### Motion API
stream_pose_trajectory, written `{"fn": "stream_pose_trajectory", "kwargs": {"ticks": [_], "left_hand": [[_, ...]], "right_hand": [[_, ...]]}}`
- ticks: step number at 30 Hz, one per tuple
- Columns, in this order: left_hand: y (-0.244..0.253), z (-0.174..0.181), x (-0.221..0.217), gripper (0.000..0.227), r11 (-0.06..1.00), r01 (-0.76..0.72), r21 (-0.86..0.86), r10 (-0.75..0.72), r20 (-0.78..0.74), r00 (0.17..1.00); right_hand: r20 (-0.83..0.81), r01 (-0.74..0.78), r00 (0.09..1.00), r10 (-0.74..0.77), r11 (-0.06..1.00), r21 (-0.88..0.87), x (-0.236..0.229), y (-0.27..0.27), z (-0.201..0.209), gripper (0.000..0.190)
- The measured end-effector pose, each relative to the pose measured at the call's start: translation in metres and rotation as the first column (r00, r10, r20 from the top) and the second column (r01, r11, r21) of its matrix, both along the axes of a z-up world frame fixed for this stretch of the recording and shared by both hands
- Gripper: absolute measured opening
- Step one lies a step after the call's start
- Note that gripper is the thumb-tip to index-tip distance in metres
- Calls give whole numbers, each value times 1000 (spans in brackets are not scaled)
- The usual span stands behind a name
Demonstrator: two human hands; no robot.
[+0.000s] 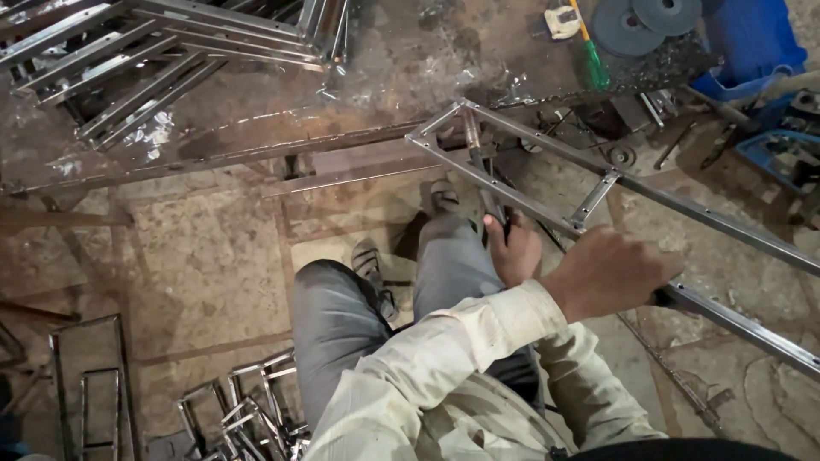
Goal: Welding metal components to assemble furniture frames in a workshop.
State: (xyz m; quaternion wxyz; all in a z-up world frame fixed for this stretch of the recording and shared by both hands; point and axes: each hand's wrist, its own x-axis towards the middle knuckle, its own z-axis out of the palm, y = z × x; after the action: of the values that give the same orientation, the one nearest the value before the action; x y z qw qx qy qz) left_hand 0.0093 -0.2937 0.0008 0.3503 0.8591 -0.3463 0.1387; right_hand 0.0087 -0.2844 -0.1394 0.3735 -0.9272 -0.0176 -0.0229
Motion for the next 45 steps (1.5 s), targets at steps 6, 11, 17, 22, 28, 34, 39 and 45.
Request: {"fn": "stream_pose_trajectory", "kwargs": {"ticks": [6,11,17,22,28,34,39,45], "left_hand": [[0,4,1,36,1000,22,21,-20,-60,998],[-1,1,1,45,999,30,36,-28,-54,998],[1,-1,-2,23,999,-7,52,8,-14,1000],[2,3,-3,18,998,-8,58,9,-18,1000],[1,7,-1,11,992,14,129,-5,-64,998],[5,12,1,18,1000,24,18,-23,-56,998],[5,13,0,18,1000,11,16,-9,-69,998],[10,22,1,13,1000,-12,-25,11,-47,999]], "right_hand": [[-13,20,1000,-20,998,65,2,5,11,53],[-47,57,997,-54,996,66,5,6,11,52],[-95,48,995,-37,992,116,7,10,18,53],[33,1,999,-4,995,96,8,11,18,51],[-77,2,997,12,982,187,6,14,36,46],[-85,-5,996,13,995,98,4,11,25,42],[42,-22,999,21,1000,21,4,11,23,43],[-110,-6,994,22,989,150,3,11,21,48]]}}
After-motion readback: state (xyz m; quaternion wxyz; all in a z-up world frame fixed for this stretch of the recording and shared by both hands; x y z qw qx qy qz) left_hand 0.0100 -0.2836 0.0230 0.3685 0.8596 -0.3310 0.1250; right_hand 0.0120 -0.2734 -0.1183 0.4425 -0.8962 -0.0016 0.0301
